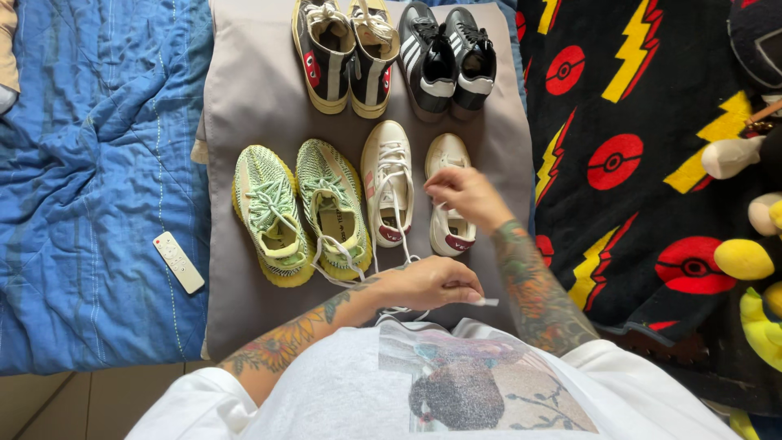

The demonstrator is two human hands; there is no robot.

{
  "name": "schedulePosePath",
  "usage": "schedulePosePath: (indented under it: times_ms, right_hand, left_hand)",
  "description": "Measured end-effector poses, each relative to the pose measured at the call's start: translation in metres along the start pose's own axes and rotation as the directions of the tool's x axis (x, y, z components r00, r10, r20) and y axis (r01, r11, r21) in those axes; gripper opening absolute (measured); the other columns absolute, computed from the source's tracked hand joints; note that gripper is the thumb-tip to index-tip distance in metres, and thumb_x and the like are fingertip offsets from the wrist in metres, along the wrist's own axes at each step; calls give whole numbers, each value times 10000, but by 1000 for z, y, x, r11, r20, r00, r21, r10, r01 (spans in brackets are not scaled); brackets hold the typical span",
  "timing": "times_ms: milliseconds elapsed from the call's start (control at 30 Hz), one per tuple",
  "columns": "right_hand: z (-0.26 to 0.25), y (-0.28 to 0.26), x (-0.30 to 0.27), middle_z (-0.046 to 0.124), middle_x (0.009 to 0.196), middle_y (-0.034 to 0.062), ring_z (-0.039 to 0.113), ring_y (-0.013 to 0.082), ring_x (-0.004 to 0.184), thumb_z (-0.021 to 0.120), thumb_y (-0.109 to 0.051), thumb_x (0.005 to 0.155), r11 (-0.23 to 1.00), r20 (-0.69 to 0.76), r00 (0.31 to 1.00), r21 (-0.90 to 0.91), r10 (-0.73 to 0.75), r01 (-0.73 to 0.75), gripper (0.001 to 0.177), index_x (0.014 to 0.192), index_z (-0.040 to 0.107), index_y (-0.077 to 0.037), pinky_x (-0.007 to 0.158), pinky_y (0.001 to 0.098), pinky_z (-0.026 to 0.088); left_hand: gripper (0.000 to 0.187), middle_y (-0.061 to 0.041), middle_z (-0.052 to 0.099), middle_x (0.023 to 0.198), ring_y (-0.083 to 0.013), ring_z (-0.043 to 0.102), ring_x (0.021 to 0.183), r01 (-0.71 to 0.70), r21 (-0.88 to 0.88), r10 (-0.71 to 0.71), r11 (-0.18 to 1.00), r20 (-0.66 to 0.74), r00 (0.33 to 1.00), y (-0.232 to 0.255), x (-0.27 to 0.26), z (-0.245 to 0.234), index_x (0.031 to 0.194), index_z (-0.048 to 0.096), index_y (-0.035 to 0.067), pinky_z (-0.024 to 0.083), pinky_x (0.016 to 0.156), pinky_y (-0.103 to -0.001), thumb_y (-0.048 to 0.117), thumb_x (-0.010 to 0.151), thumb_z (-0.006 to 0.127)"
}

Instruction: The person threads white shoelaces through the eyelets of a white sneaker and ties them into a bow. They repeat the process on the second shoe, adjusting the laces and knots.

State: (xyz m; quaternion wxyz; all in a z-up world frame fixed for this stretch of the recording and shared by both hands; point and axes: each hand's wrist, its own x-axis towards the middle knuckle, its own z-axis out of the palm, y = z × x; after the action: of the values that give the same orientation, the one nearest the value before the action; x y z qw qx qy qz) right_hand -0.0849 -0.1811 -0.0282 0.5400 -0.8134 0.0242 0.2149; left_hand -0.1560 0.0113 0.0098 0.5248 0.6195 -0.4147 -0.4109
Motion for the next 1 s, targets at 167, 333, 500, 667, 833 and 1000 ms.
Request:
schedulePosePath:
  times_ms: [167,333,500,667,833,1000]
  right_hand:
    - [54,51,32,624,1226,144,628,304,1085,756,-109,865,832,-137,935,-511,-326,215,196,1058,795,-106,922,367,522]
    - [81,49,43,484,1489,149,517,363,1269,682,-115,864,633,-204,892,-766,-403,110,248,1100,758,-110,980,474,445]
    - [87,40,63,472,1508,109,485,341,1312,685,-211,887,656,-260,903,-754,-342,31,168,1016,737,-119,1019,489,418]
    - [82,46,74,488,1505,108,544,351,1243,676,-175,901,783,-282,912,-618,-298,64,168,1049,748,-139,999,464,466]
    - [76,46,79,523,1443,107,579,346,1188,733,-196,867,777,-275,927,-629,-257,29,131,967,738,-112,986,456,481]
    - [56,34,64,535,1457,106,554,349,1297,730,-133,853,687,-143,845,-658,-515,308,140,992,719,-120,1052,456,478]
  left_hand:
    - [189,-123,714,1100,-327,697,1047,505,319,-262,802,-572,777,-66,17,-51,1091,750,156,547,903,-459,232,955,641]
    - [250,-171,548,1220,-406,675,1018,652,264,-228,711,-791,568,-108,11,-94,1119,625,91,552,849,-508,115,872,660]
    - [262,-160,551,1298,-411,677,1023,613,253,-202,749,-793,575,-118,9,-86,1181,607,79,543,863,-513,39,922,599]
    - [226,-127,498,1452,-363,682,1039,664,353,-178,659,-784,594,-118,8,-85,1044,686,95,552,850,-479,25,833,642]
    - [228,-108,562,1321,-276,652,1127,710,346,-177,613,-816,551,-117,16,-62,1113,698,89,539,964,-412,104,891,649]
    - [426,-149,592,1371,-228,609,1227,-349,-815,-641,463,-580,504,-133,37,-27,1368,549,22,451,1090,-385,168,968,541]
